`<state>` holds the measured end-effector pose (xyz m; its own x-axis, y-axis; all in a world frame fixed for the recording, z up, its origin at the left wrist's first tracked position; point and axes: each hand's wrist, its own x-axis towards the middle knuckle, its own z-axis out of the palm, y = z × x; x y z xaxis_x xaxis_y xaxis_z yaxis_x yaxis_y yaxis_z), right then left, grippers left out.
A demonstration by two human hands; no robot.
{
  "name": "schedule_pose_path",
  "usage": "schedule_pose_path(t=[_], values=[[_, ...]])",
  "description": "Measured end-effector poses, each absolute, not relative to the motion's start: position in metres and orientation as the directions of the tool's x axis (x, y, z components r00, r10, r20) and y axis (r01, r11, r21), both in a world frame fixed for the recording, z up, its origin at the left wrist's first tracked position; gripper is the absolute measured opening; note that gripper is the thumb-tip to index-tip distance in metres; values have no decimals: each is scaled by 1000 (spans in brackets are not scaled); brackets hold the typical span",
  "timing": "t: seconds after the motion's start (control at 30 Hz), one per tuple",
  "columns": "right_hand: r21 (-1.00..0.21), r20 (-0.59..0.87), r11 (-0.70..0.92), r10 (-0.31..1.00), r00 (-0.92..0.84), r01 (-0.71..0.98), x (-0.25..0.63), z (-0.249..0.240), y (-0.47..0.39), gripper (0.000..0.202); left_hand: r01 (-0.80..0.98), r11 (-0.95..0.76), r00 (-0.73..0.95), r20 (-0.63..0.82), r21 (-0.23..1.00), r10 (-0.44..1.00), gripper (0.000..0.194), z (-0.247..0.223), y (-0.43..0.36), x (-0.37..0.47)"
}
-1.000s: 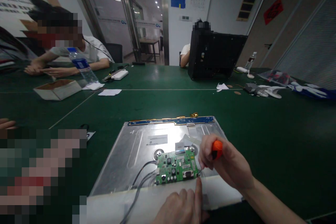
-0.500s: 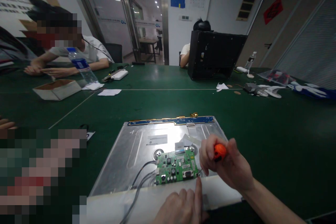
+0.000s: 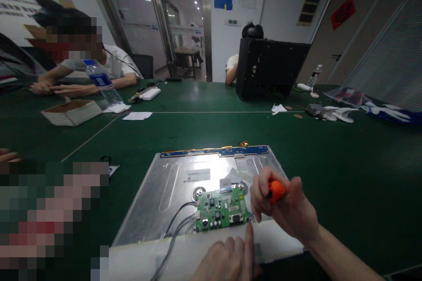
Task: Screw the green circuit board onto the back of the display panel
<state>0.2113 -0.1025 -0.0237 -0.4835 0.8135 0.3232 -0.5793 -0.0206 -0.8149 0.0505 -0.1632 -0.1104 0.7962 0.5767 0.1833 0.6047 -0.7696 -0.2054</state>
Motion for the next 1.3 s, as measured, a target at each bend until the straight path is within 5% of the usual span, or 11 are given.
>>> schedule_pose_path(t=[0.27,0.47,0.7,0.93,1.13,1.3], values=[[-841,358,47,794,-491,-538,212,-28,-101,19,607,-763,794,207,-221,572,63,-109,-164,51],[-875,330,77,816,-475,-477,214,-27,-103,33,604,-765,797,173,-224,579,64,-109,-163,52],[-834,323,37,842,-432,-550,211,-25,-102,22,606,-766,795,188,-214,576,62,-110,-163,51],[-829,333,34,832,-444,-558,210,-26,-102,41,606,-762,796,192,-231,575,63,-109,-162,52],[-811,342,4,814,-469,-585,211,-28,-104,21,615,-754,787,240,-232,569,62,-109,-161,51],[-843,370,85,808,-459,-531,211,-25,-102,42,610,-757,791,246,-236,561,63,-109,-163,50]])
